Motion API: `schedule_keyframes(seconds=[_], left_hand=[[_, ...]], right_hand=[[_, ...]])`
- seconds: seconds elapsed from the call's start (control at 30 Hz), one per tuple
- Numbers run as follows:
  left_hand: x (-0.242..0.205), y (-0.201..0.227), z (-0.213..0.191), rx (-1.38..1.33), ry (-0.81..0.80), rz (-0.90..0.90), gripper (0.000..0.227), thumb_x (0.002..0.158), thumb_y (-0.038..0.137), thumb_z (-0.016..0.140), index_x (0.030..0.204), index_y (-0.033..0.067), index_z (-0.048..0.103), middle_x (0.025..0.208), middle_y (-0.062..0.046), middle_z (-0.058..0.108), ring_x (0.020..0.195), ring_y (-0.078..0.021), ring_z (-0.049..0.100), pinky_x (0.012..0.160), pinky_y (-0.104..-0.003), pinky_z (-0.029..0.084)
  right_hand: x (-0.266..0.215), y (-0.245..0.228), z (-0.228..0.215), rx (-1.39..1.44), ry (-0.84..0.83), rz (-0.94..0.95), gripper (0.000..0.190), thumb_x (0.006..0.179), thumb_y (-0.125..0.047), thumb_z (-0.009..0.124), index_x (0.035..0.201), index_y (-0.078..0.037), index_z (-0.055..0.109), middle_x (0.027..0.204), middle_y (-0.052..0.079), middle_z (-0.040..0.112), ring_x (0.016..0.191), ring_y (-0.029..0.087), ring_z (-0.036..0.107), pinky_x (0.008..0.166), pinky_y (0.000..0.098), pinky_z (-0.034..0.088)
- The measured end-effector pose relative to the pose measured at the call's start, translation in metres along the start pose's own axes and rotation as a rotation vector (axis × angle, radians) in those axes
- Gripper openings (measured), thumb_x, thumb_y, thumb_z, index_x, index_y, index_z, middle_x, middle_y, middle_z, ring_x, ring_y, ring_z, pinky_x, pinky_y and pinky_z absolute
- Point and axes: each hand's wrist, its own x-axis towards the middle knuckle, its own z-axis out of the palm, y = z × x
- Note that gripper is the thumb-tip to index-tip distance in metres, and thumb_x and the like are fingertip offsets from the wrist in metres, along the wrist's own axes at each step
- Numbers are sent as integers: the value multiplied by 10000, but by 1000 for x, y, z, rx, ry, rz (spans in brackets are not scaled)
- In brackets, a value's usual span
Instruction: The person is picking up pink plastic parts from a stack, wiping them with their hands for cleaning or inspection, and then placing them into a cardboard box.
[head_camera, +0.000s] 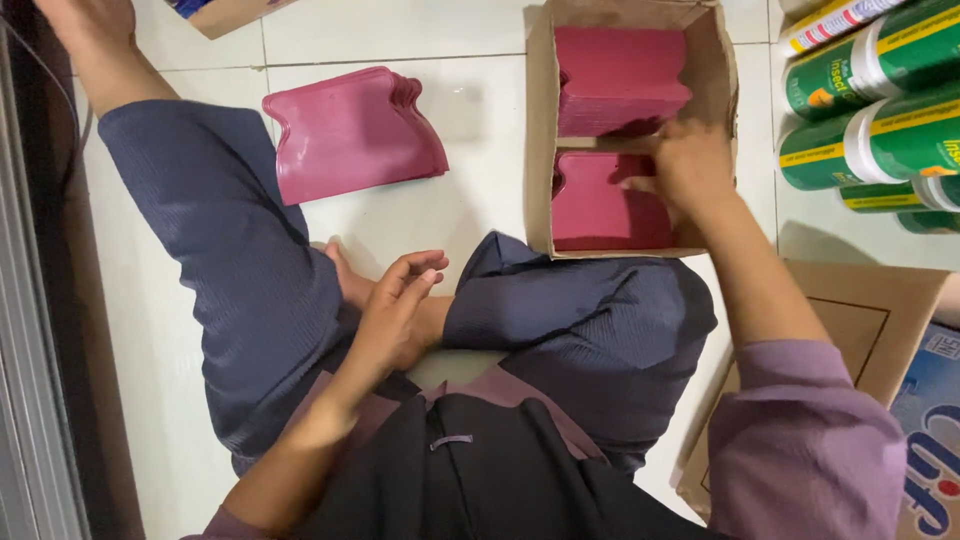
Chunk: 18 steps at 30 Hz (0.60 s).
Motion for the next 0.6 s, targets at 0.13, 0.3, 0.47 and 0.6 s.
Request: schedule_keyframes(seconds=[0.13,0.3,0.47,0.6], left_hand=[[-1,5,10,-23,-3,-3,346,1031,159,551,1353,45,607,1276,-247,620,1191,-387,593,1042,-540,409],[-1,-2,7,-9,-5,26,340,1029,145,565,1345,32,614,1235,-224,631,1166,-341,593,1056,-515,428],[18,-24,-13,102,4,34,358,1032,229,586,1355,77,612,1264,-181,633,1200,-300,592,1071,-465,441],[51,-12,-36,574,72,118,437,1012,349,629,1371,101,599,1319,-187,581,1223,-358,589,1064,-490,453]], right_hand=[[22,-21,14,162,-44,-67,580,824,-477,806,1377,-337,700,1158,70,699,1089,338,686,913,496,509],[34,-18,36,475,-81,-50,329,967,-290,726,1278,-190,767,1193,132,725,1126,402,684,937,494,483],[35,-22,40,340,-21,-96,282,992,-333,702,1257,-272,773,1140,54,744,1113,310,703,929,441,505],[20,-16,12,488,-76,-1,402,1021,-392,674,1414,-307,682,1269,128,656,1200,381,647,957,501,533]])
